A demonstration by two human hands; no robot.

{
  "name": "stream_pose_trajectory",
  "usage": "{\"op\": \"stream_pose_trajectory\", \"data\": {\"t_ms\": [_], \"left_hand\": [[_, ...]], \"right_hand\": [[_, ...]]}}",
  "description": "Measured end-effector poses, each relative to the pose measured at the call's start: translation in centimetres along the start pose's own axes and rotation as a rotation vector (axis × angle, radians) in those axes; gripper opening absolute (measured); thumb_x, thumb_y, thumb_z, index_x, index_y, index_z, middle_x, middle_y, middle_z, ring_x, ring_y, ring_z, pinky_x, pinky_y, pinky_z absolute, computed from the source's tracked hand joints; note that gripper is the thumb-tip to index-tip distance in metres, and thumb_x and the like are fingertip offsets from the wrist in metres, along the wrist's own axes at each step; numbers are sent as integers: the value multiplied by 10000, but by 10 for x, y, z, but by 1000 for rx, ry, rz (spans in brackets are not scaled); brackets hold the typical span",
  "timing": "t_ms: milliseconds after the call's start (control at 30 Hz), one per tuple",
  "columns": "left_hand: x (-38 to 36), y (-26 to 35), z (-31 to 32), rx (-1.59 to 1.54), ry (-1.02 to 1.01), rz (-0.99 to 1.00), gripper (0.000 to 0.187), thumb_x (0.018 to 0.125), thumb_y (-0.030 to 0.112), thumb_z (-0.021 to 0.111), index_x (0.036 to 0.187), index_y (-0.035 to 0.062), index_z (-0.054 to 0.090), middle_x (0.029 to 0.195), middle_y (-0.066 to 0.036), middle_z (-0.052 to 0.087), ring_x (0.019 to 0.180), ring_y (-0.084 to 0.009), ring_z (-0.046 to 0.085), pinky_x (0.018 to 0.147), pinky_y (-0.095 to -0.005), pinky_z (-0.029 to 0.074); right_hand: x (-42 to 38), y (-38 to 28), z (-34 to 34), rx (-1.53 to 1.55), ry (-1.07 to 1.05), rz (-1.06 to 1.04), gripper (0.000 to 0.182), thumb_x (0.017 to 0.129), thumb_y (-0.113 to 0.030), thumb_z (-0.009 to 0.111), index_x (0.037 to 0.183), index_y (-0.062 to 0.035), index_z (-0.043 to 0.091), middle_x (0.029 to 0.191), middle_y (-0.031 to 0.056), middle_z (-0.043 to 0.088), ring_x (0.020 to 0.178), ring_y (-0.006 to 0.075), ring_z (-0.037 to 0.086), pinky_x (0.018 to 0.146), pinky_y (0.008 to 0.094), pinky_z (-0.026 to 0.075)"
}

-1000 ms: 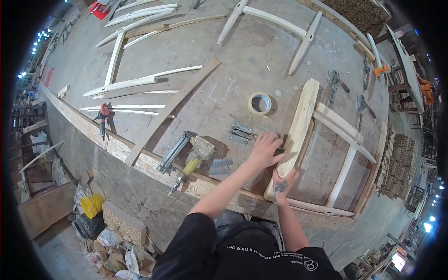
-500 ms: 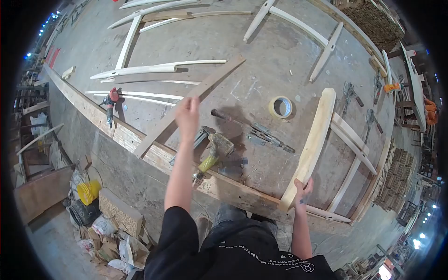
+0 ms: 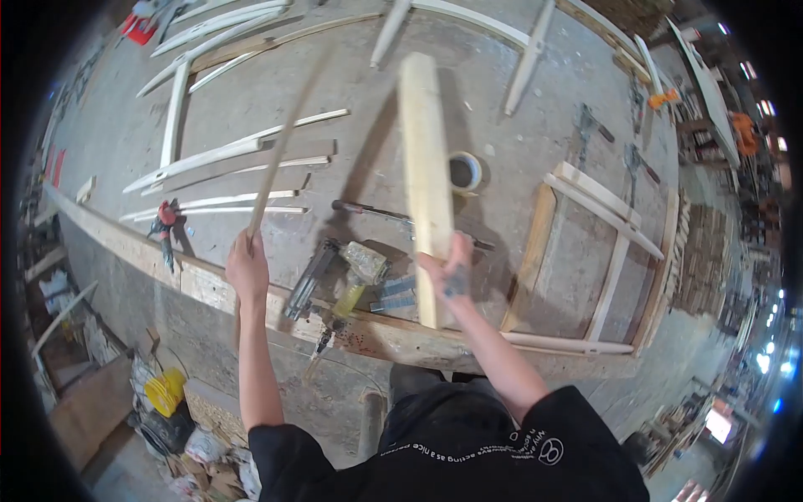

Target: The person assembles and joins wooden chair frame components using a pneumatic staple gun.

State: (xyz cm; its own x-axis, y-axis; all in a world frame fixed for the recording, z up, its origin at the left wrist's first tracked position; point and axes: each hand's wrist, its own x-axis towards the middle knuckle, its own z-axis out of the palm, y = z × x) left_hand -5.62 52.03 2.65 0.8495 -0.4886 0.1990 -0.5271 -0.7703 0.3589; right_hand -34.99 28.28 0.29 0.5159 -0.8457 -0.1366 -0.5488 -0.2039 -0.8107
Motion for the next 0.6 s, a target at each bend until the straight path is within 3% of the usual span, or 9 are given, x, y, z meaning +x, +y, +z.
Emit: {"op": "stream_pose_trajectory", "data": {"t_ms": [67,100,200,267,300,367,433,533,600], "left_hand": [[-11,43,-15,-227,-144,-84,197,1037,189,577,1002,13,658,776,-89,649,644,-208,614,598,-346,492],[-20,78,-29,-400,-255,-146,205,1043,182,567,987,7,657,756,-72,640,643,-175,598,595,-326,484],[-54,173,-26,-689,-461,-269,211,1041,162,561,985,-11,669,719,-29,625,675,-93,581,591,-285,476],[-80,229,-6,-816,-629,-262,204,1033,162,574,1027,-7,688,708,-43,627,666,-105,588,590,-289,488],[-89,264,-3,-899,-643,-143,215,1026,169,584,1077,-9,695,700,-50,630,667,-108,600,595,-299,505],[-142,301,74,-943,-520,39,228,1021,208,588,1086,15,693,871,-126,678,670,-209,654,614,-376,528],[-169,352,101,-792,-589,34,248,977,182,611,1158,25,674,1037,-212,659,923,-445,668,809,-517,539],[-218,399,170,-623,-558,-65,251,962,184,624,1165,41,659,1007,-208,613,884,-423,663,758,-530,549],[-235,415,199,-546,-400,-9,232,953,185,632,1141,53,661,999,-209,607,858,-415,670,721,-529,556]], "right_hand": [[7,-6,28,21,-6,2,652,686,-270,816,1230,-14,561,1144,206,542,1128,374,514,996,473,435],[6,-5,45,35,109,-101,687,683,-260,817,1267,-11,555,1163,207,548,1139,382,522,990,476,446],[8,0,44,107,-6,-89,544,821,-221,766,1285,-23,563,1137,194,578,1065,352,572,945,438,482],[9,27,20,163,61,-179,442,899,-211,715,1278,-35,570,1085,160,608,966,306,602,889,412,510],[8,33,-9,207,102,-73,381,928,-208,689,1259,-45,594,1046,125,624,909,265,607,834,395,530],[12,80,-70,115,205,22,352,948,-166,659,1278,-55,614,1078,116,630,918,236,617,812,363,538],[4,110,-128,119,402,1,339,961,-108,616,1296,-61,629,1110,111,632,948,226,627,831,347,541],[-18,145,-197,-116,341,-59,380,955,-53,596,1334,-58,615,1148,110,630,970,224,637,855,341,542],[-35,162,-216,-155,224,-65,385,947,-34,592,1331,-64,617,1179,120,621,983,243,643,878,350,538]]}}
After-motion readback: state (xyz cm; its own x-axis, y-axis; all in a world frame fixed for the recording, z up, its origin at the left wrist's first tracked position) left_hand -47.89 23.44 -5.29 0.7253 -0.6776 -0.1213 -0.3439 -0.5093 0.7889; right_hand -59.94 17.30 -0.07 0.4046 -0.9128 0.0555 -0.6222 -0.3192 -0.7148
